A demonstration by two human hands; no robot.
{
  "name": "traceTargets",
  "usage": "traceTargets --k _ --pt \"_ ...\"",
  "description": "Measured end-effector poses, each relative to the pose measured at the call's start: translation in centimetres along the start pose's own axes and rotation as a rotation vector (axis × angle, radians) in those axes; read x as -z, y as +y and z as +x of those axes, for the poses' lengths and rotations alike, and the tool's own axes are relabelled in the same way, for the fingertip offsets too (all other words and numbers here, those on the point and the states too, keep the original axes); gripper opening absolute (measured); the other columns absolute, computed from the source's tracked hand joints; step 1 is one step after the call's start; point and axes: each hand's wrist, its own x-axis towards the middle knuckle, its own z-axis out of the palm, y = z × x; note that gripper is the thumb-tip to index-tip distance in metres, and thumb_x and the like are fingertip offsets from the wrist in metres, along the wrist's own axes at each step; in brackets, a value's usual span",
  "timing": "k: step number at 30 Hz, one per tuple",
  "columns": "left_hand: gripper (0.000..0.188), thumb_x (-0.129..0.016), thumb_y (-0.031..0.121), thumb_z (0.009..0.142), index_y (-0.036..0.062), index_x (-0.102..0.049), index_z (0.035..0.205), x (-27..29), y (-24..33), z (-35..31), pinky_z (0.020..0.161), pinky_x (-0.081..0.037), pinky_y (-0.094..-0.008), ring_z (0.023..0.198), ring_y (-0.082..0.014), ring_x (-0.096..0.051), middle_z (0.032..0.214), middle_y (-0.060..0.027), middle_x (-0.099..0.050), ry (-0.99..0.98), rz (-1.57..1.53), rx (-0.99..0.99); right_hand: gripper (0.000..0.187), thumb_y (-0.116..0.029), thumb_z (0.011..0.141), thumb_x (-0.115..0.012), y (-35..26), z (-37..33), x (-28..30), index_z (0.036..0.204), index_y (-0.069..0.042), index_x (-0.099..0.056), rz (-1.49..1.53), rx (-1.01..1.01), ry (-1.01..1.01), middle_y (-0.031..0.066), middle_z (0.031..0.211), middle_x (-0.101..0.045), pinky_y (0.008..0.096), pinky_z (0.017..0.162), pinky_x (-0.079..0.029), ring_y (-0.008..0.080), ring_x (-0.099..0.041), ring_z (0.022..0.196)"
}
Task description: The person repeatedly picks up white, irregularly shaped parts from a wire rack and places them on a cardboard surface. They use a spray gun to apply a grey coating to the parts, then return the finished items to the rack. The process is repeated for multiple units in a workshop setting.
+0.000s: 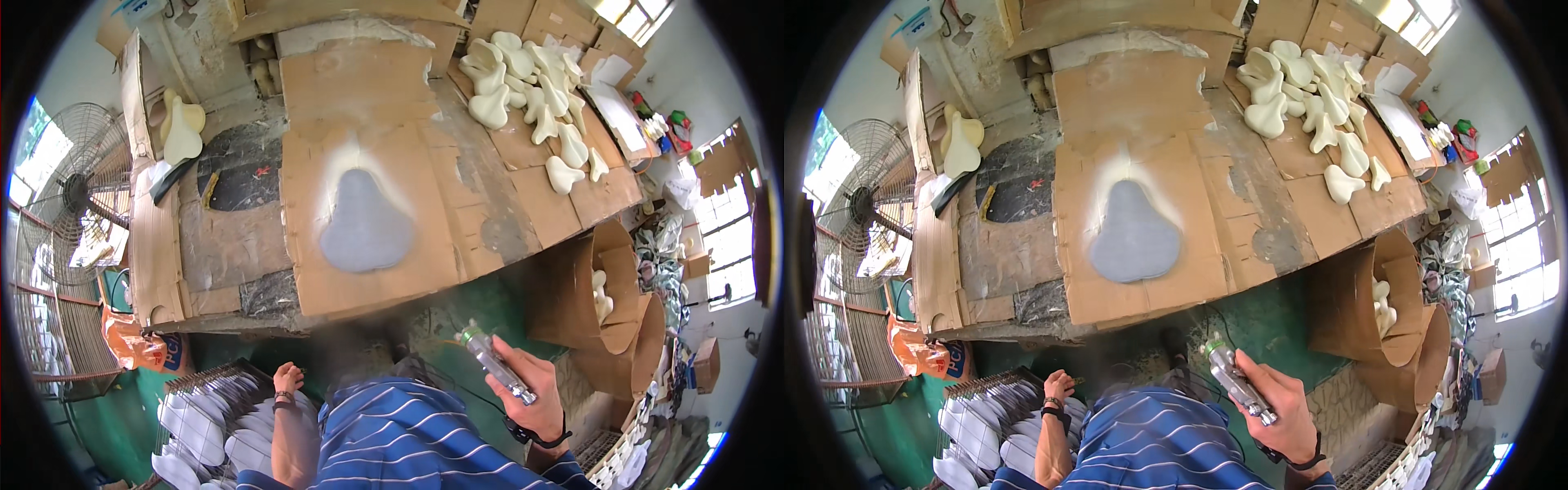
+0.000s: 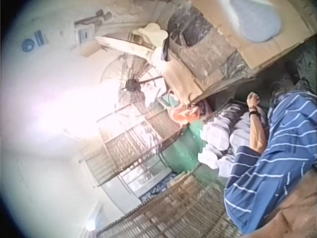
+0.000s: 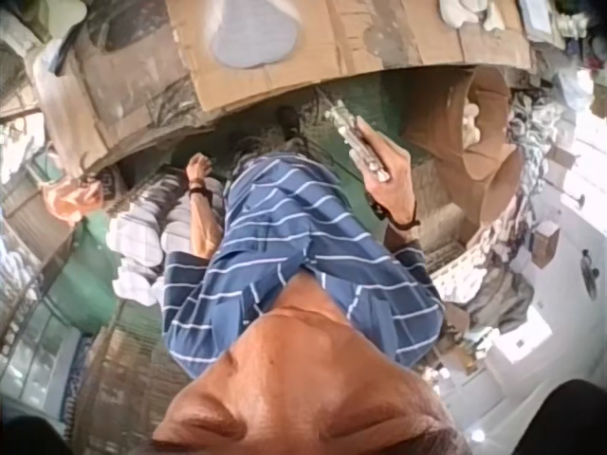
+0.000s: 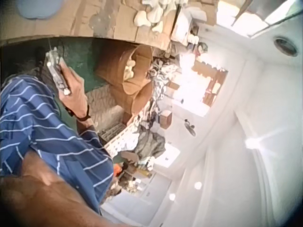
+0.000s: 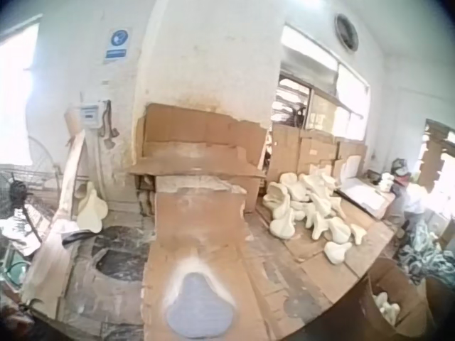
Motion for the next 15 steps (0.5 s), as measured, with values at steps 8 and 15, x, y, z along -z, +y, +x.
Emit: traceTargets --k 8,15 --pt "0.029 -0.064 0.009 0.094 0.0078 -0.062 0.123 1.5 -7.0 0.2 0.052 -0.054 -0.0443 0.069 -0.0298 -0.069 0.089 -0.0121 -0.069 -0.048 -0.119 0.235 0.061 0.007 0.076 -0.075 1.1 1.5 0.1 0.135 0.003 -0.06 0.01 0.007 0.014 0.0196 0.098 -0.071 0.0355 0.071 -0.054 0.0346 -0.07 0.08" --pt "0.031 -0.054 0.036 0.095 0.0173 -0.063 0.118 3.5 -12.2 1.2 0.058 -0.049 -0.0507 0.072 -0.0329 -0.064 0.081 -0.0088 -0.066 -0.269 -0.13 0.206 0.05 0.003 0.082 -0.075 2.3 0.5 1.4 0.13 0.005 -0.064 0.023 -0.137 0.161 0.0196 0.098 -0.072 0.0331 0.072 -0.054 0.0289 -0.072 0.08"
